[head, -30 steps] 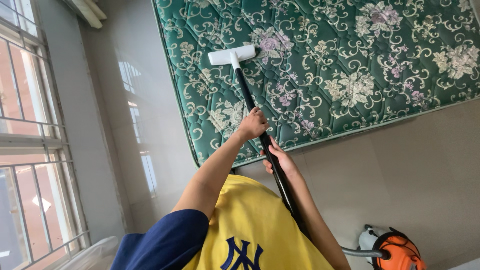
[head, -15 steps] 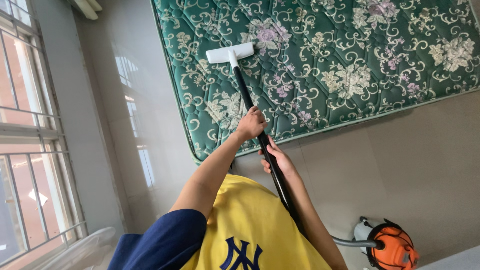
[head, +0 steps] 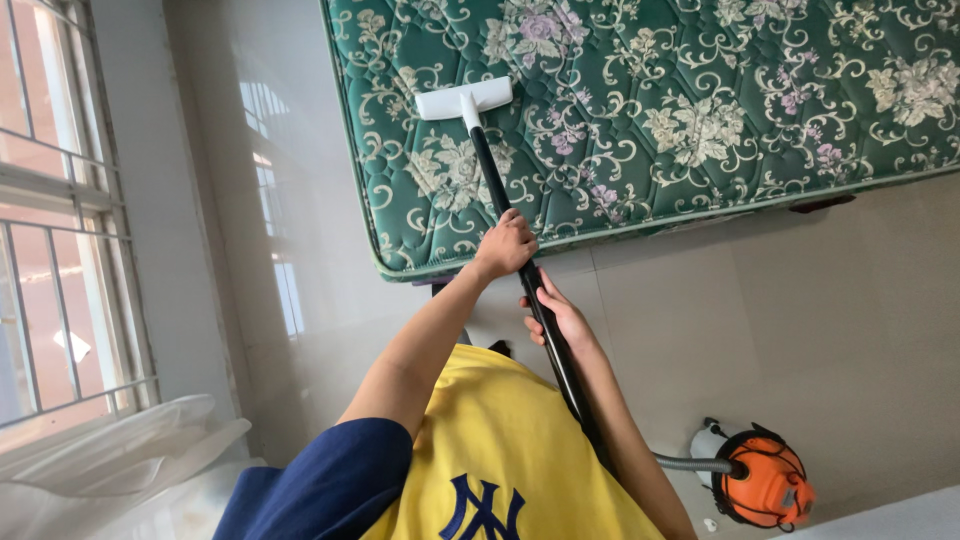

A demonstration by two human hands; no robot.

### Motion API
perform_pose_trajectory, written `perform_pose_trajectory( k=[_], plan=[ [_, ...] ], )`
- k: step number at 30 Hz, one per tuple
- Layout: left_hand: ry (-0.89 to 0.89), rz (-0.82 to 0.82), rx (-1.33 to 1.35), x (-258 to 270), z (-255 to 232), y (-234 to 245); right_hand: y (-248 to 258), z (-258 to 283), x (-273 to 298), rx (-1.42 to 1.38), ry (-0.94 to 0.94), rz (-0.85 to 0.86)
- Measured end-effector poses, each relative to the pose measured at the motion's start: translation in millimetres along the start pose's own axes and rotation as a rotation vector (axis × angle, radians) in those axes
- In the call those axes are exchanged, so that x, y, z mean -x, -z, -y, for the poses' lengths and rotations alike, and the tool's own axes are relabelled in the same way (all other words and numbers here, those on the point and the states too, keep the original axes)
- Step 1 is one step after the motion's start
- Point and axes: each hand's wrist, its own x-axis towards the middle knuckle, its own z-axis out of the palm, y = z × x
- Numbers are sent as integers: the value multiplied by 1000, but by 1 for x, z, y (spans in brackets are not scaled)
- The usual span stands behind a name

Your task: The person vacuums a green floral mattress using a vacuum attachment. They move the white attachment head across the mattress surface in repeated strokes while holding the tube with both hands.

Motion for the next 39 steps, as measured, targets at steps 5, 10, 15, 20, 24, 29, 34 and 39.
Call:
perform_pose_trajectory(
  k=[5, 10, 15, 20, 24, 29, 34, 39],
  plan=[
    [-1, -33, 10, 22, -23, -12, 9, -17, 23, 5, -5, -7],
    [144, -69, 197, 30, -35, -13, 8, -22, 36, 16, -7, -7],
    [166, -45, 220, 27, -29, -13, 3, -21, 32, 19, 0, -25],
    [98, -65, 180, 18, -12, -8, -4, -13, 15, 8, -4, -14],
    [70, -16, 139, 9, 6, 16, -18, -2, -8, 21, -3, -24],
    [-47, -53, 30, -4, 39, 35, -31, 7, -41, -8, 14, -1],
    [-192, -78, -119, -24, 90, 45, -47, 16, -88, -27, 25, -6],
    [-45, -23, 46, -44, 125, 69, -61, 20, -133, -62, 45, -21]
  ],
)
